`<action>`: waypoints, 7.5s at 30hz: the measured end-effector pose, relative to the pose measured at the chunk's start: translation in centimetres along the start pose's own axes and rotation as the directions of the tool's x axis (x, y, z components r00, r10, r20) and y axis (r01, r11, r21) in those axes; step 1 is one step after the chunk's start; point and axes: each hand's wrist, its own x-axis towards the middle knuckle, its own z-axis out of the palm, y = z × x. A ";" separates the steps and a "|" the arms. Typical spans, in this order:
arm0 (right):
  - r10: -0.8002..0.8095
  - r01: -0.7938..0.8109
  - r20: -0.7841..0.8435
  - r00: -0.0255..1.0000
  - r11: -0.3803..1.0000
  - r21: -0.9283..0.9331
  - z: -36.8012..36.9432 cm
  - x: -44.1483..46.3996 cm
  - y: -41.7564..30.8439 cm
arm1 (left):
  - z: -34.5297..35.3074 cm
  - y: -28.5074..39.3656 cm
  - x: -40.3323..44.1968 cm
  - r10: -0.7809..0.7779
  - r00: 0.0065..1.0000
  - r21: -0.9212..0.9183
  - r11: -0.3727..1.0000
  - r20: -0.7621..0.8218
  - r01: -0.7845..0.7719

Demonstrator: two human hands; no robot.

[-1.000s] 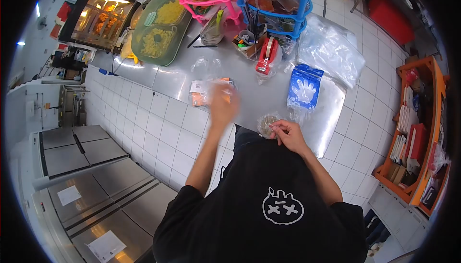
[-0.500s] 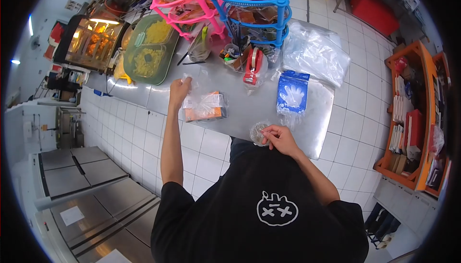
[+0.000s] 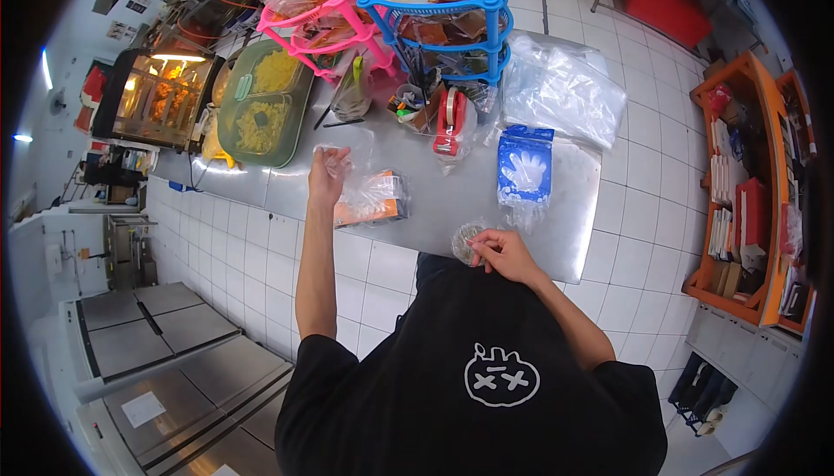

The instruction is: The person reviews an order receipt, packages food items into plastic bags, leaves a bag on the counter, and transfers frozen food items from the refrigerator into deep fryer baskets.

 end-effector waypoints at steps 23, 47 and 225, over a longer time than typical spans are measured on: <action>-0.003 0.005 -0.043 0.999 0.999 0.048 0.0 0.0 0.4 | 12.2 6.3 -8.6 -0.205 0.976 0.959 -0.257 0.065 -0.118; -0.104 0.123 -0.163 0.981 0.986 0.112 -0.8 1.7 -0.5 | 17.8 -3.5 -15.1 -0.449 0.740 0.463 0.861 0.501 0.209; -0.321 0.250 -0.435 0.841 0.945 -0.213 3.2 0.6 0.4 | 18.6 -8.5 -16.0 -0.148 0.370 0.379 0.038 0.917 -0.924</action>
